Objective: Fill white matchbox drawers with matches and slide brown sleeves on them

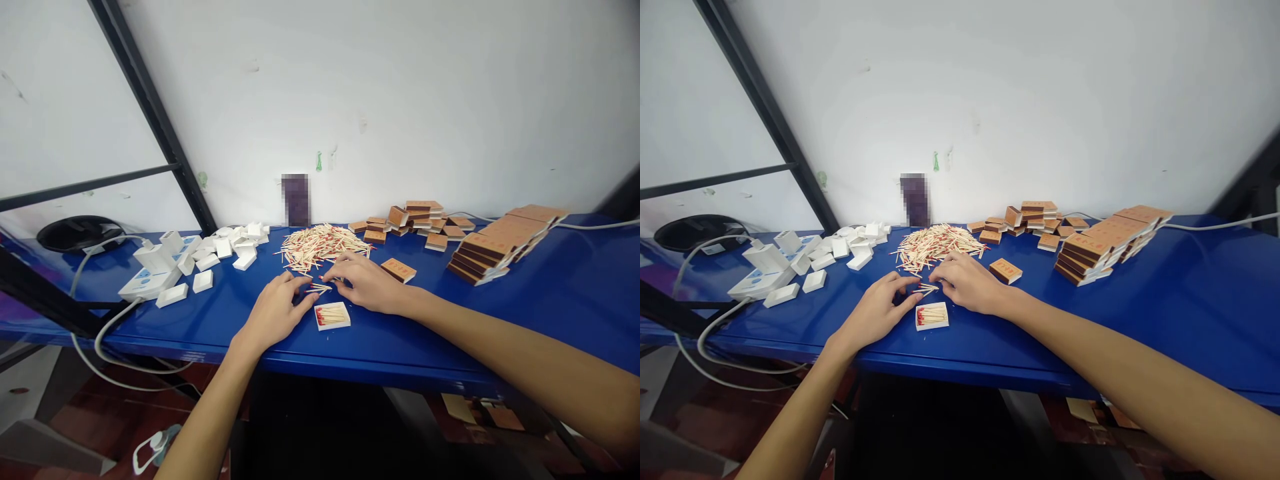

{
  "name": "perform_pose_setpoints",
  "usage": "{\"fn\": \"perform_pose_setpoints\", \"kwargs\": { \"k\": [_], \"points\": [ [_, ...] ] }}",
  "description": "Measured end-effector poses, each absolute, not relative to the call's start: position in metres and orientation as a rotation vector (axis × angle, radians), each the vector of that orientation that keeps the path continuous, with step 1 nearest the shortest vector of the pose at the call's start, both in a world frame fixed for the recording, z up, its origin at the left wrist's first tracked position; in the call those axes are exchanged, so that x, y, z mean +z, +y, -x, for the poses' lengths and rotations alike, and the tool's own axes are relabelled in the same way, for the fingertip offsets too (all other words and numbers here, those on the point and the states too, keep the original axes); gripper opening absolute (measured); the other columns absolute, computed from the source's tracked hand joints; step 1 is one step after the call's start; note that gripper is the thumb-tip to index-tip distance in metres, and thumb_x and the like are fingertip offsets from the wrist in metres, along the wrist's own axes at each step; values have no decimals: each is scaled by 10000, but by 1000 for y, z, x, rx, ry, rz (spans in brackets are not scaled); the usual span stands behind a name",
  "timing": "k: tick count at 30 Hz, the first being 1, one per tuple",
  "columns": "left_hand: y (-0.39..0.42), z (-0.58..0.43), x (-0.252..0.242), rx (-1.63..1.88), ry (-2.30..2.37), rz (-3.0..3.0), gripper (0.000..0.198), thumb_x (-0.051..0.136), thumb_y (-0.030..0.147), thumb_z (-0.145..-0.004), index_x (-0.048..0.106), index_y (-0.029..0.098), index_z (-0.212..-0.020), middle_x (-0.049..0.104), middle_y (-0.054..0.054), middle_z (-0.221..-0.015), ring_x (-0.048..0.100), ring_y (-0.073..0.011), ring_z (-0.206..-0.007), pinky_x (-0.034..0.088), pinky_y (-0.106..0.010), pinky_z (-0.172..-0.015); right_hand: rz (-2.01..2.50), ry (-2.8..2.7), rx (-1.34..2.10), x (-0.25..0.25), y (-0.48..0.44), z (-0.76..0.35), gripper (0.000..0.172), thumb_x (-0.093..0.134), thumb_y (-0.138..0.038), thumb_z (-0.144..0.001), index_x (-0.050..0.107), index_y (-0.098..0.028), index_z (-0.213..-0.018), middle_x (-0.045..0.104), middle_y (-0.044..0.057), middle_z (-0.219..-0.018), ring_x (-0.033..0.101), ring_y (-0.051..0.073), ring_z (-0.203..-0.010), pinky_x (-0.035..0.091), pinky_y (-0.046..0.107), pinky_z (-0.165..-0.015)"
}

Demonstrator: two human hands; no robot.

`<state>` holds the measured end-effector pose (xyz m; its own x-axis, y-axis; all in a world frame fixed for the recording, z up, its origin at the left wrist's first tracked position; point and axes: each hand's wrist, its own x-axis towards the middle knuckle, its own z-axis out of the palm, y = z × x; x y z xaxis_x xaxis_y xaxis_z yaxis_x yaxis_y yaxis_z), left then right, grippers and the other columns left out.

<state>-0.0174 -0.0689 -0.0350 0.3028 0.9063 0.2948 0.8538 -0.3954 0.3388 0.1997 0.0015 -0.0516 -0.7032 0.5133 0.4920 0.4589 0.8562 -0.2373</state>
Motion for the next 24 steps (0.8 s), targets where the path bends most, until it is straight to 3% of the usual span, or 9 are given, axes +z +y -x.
{"fn": "perform_pose_setpoints", "kwargs": {
  "k": [6,13,24],
  "points": [
    [-69,17,-35,602,1668,-2451,464,514,494,-961,619,202,-1306,597,-55,-936,598,-225,-924,460,-353,-823,701,-2506,58,-48,-2,-200,286,536,-57,-851,750,-179,-997,699,104,-895,571,251,-1012,487,388,-838],
    [-68,17,-35,630,1612,-2462,321,533,416,-964,668,222,-1181,609,-47,-955,599,-212,-924,455,-342,-830,644,-2443,265,-49,-5,-198,339,485,-53,-858,740,-213,-1013,678,75,-969,605,190,-969,495,337,-843],
    [-69,17,-35,513,1646,-2496,376,429,412,-1010,611,263,-1303,612,-63,-1016,591,-232,-984,454,-370,-885,1105,-2450,81,-41,0,-209,305,438,-124,-901,704,-180,-1040,696,92,-1022,616,227,-971,454,352,-854]
  ]
}}
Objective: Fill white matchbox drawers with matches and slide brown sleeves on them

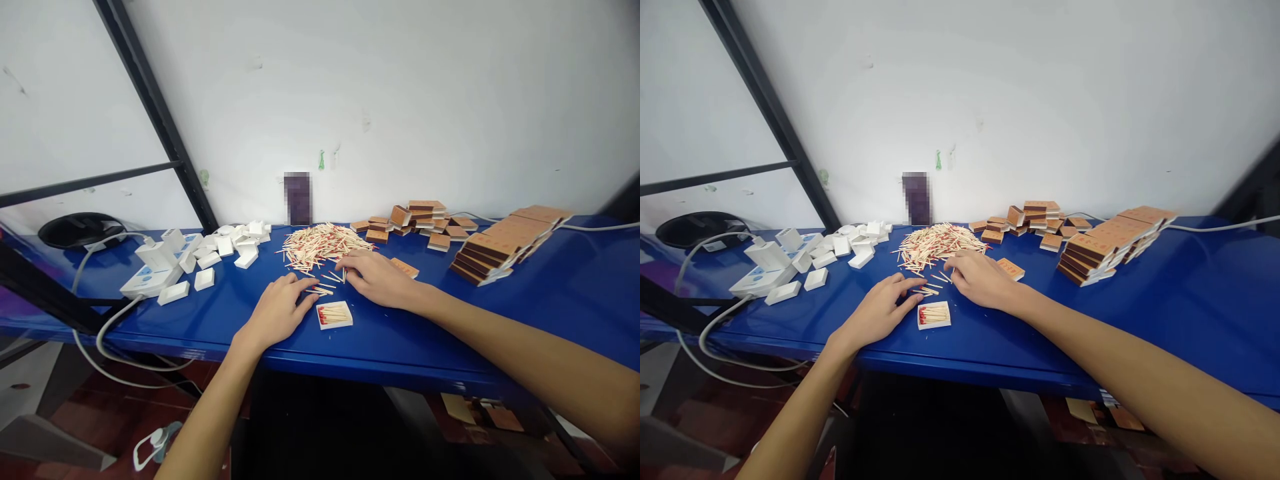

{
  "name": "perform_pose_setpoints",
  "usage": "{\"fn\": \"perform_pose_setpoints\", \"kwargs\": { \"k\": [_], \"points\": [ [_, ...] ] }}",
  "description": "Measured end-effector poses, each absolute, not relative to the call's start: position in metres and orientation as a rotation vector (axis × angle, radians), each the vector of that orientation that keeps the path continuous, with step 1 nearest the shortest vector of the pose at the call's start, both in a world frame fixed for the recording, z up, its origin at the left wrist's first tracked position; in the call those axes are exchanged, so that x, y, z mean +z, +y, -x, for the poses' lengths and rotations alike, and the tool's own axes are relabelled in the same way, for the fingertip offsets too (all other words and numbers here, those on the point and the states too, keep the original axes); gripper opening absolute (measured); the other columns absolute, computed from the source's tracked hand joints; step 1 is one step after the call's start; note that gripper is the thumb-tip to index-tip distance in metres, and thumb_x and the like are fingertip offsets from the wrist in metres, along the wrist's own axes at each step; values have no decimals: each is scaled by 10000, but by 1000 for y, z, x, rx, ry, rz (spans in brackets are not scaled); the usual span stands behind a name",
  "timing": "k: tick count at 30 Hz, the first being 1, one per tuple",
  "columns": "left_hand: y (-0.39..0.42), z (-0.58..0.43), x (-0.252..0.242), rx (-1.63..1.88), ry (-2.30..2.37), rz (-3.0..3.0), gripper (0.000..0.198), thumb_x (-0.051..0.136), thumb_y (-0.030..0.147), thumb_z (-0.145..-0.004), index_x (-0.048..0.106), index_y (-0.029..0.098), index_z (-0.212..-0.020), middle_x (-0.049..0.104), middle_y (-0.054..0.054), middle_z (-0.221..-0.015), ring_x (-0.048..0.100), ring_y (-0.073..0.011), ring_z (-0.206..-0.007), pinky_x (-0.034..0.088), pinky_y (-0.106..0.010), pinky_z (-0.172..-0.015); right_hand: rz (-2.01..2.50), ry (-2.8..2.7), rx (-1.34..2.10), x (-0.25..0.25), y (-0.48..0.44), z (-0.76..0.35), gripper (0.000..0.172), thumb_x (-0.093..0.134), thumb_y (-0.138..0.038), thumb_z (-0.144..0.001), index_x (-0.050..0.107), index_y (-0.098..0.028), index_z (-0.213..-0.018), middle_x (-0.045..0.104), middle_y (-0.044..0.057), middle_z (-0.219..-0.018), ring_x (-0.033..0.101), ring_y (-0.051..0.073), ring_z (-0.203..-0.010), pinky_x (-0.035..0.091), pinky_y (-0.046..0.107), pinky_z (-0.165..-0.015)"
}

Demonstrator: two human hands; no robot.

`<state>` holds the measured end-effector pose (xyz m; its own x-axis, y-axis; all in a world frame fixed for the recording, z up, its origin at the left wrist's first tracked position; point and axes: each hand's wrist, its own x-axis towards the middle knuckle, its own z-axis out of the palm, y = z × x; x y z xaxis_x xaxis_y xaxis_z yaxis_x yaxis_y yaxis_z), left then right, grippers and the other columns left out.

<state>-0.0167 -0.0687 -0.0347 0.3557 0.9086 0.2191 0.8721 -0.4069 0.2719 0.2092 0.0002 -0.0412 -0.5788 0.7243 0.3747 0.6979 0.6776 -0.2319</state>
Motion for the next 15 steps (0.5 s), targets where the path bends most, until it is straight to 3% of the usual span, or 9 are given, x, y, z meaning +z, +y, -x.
{"fn": "perform_pose_setpoints", "kwargs": {
  "k": [5,10,15],
  "points": [
    [-68,18,-36,546,1597,-2503,314,427,393,-1009,636,254,-1198,628,-56,-1021,586,-226,-975,447,-366,-887,1054,-2508,95,-44,-8,-204,304,455,-268,-963,682,-184,-1146,641,118,-1080,594,242,-999,455,373,-868],
    [-68,18,-36,595,1566,-2490,233,454,370,-991,629,233,-1063,629,-35,-932,587,-212,-897,445,-336,-790,986,-2530,39,-44,-10,-200,266,499,-285,-954,696,-164,-1085,628,124,-1031,581,251,-968,452,388,-846],
    [-69,17,-35,620,1651,-2414,297,499,409,-971,579,217,-1183,622,-17,-839,591,-210,-837,421,-315,-713,836,-2523,113,-46,-7,-197,221,519,-196,-930,674,-167,-1086,675,105,-1015,584,246,-998,446,398,-888]
  ]
}}
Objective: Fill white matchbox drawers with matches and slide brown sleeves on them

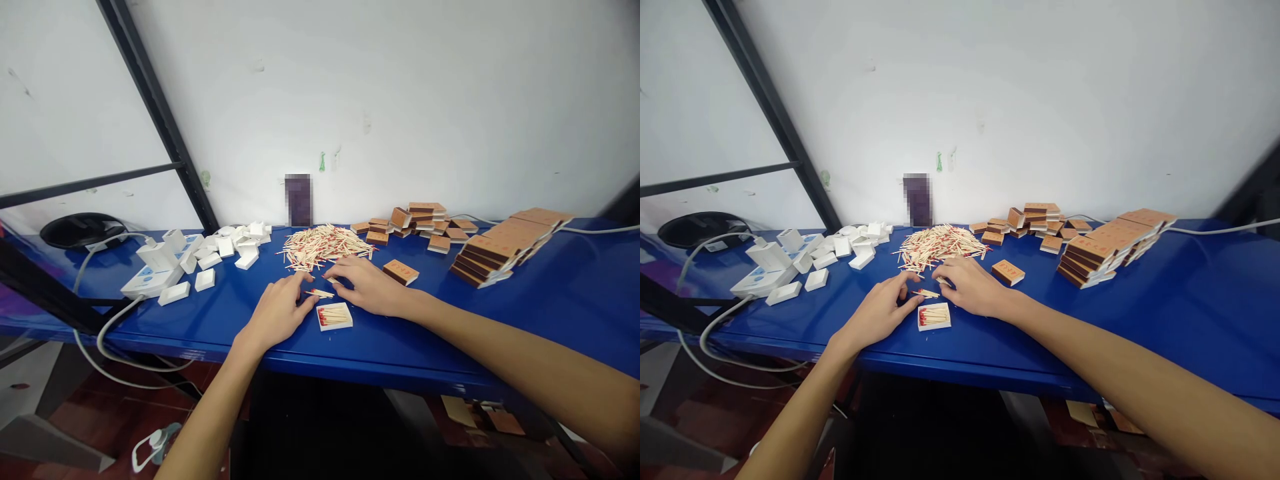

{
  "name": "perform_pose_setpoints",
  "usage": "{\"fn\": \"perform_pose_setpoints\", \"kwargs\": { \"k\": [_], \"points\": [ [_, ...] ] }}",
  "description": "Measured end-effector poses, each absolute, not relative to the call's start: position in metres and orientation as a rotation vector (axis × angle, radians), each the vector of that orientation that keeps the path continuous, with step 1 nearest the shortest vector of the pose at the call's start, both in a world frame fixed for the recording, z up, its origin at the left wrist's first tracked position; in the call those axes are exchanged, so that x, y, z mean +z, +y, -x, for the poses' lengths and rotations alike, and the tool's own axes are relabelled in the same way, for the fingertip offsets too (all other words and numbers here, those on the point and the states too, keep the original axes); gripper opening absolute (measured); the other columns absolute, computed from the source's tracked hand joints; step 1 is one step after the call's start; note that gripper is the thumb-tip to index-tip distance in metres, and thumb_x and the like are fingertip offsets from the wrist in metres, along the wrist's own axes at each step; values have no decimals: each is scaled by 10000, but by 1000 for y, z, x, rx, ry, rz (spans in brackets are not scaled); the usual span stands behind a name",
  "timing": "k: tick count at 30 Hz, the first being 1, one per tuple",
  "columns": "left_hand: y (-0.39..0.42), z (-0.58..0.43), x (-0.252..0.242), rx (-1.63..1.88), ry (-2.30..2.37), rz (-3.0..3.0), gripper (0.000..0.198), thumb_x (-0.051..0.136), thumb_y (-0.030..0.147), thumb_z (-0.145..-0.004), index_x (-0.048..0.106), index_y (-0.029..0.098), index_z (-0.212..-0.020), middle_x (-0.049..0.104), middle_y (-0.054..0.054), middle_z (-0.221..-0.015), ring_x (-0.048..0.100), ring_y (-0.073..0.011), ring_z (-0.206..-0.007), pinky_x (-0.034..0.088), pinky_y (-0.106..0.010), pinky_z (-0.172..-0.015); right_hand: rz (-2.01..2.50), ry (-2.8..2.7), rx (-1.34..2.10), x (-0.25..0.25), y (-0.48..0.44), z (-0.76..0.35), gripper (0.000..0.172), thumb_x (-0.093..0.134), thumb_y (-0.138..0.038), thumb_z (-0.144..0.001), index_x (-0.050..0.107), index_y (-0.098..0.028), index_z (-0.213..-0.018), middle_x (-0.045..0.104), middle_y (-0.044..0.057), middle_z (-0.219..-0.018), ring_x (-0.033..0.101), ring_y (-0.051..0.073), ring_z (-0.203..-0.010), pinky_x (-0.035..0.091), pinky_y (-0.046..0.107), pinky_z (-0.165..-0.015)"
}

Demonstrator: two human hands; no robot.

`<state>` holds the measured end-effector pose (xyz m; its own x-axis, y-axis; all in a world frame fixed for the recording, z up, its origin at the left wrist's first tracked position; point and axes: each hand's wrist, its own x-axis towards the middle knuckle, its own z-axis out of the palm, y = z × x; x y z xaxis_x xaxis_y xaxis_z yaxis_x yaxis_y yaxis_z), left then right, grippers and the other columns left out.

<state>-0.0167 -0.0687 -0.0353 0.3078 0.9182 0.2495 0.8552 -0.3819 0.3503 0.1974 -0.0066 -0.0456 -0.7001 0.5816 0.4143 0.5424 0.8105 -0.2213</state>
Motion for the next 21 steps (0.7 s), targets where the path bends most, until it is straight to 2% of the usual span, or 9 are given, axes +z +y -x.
{"fn": "perform_pose_setpoints", "kwargs": {
  "k": [4,8,11,14,21],
  "points": [
    [-68,17,-36,593,1692,-2431,444,487,446,-976,511,234,-1366,631,-21,-851,593,-216,-840,414,-320,-720,727,-2507,273,-43,-10,-196,227,505,-176,-933,667,-189,-1092,707,75,-1016,597,223,-984,458,384,-889],
    [-68,18,-35,559,1658,-2467,394,459,429,-992,572,264,-1331,643,-46,-959,596,-222,-901,430,-337,-783,699,-2444,378,-39,-11,-199,289,467,-94,-902,667,-203,-1079,719,47,-1048,625,183,-978,477,340,-881],
    [-69,18,-33,549,1644,-2477,352,435,435,-999,652,257,-1212,640,-52,-961,598,-220,-900,439,-348,-813,855,-2355,232,-39,-3,-206,307,447,-62,-877,669,-191,-1046,717,62,-1040,635,198,-978,481,350,-877],
    [-70,17,-33,551,1640,-2476,342,431,447,-998,663,259,-1165,632,-42,-916,596,-220,-882,443,-344,-792,1055,-2401,20,-41,7,-214,291,460,-74,-867,668,-166,-1049,694,112,-1073,620,249,-1031,472,392,-900],
    [-69,20,-38,557,1597,-2525,397,396,450,-1014,594,285,-1316,621,-53,-985,589,-220,-929,438,-368,-876,1224,-2476,-116,-45,12,-217,263,484,-86,-874,670,-144,-1051,684,151,-1065,627,271,-1014,479,376,-858]
  ]
}}
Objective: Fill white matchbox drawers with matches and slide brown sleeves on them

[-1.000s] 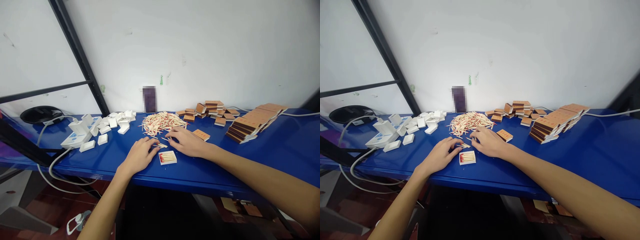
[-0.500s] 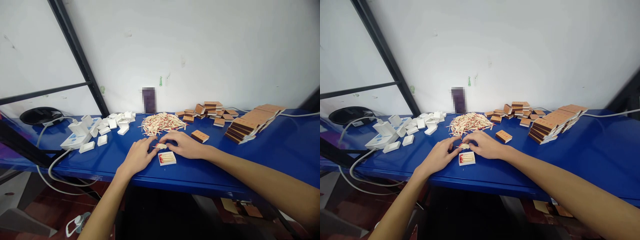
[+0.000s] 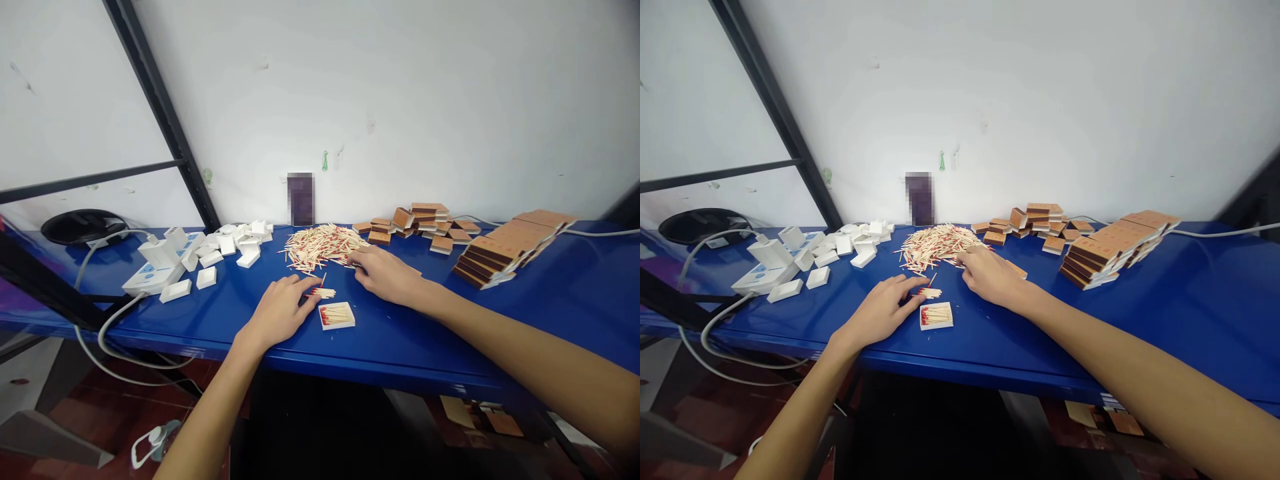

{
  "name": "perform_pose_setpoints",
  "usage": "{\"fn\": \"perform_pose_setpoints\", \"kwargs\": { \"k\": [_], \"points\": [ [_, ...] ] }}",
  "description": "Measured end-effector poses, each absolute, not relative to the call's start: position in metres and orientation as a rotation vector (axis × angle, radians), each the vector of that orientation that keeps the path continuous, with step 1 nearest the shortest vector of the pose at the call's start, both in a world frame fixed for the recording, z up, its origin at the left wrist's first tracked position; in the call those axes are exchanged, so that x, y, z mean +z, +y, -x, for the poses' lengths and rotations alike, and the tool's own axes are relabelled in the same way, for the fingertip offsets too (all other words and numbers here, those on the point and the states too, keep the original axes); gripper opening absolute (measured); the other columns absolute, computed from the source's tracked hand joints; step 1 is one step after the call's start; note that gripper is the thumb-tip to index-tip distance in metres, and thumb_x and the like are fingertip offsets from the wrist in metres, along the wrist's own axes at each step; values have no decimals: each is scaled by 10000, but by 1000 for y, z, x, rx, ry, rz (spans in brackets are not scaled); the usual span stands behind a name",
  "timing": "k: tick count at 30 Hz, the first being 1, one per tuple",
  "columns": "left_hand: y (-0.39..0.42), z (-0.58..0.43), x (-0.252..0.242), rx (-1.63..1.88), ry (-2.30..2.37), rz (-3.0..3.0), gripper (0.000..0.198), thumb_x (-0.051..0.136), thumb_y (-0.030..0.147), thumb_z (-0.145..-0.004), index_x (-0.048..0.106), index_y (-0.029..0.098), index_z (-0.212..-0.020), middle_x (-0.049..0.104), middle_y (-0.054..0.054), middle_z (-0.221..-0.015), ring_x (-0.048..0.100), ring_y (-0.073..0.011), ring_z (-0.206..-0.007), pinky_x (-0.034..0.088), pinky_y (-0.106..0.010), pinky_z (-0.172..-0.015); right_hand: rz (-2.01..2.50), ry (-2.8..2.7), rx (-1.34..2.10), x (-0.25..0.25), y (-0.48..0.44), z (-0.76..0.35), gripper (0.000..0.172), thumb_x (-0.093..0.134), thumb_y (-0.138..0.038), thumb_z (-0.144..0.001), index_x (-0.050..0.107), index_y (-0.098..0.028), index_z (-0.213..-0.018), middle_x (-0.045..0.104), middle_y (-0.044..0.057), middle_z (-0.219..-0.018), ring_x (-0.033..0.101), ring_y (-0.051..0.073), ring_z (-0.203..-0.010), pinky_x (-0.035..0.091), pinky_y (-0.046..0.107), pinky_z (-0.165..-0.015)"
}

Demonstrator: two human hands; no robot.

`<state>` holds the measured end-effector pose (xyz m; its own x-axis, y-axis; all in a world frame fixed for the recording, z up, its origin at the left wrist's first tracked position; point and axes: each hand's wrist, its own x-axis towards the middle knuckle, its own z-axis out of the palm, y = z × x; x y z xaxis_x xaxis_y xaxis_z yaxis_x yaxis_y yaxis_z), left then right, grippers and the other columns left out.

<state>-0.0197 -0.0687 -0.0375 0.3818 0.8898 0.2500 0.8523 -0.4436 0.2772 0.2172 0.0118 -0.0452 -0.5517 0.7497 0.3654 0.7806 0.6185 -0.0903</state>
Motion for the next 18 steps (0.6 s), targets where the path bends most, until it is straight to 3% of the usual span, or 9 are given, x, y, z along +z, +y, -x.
{"fn": "perform_pose_setpoints", "kwargs": {
  "k": [7,18],
  "points": [
    [-69,20,-38,480,1598,-2557,414,345,431,-1034,583,309,-1349,562,-52,-956,563,-218,-925,431,-384,-887,1237,-2493,-147,-45,11,-216,237,491,-85,-876,675,-166,-1002,702,128,-1028,645,260,-974,469,342,-795],
    [-68,18,-37,663,1493,-2613,327,445,352,-1005,694,195,-1147,623,-83,-1141,560,-230,-1056,450,-385,-974,1264,-2485,-126,-43,9,-214,222,506,-70,-839,665,-190,-936,709,83,-947,645,215,-841,395,293,-654]
  ]
}}
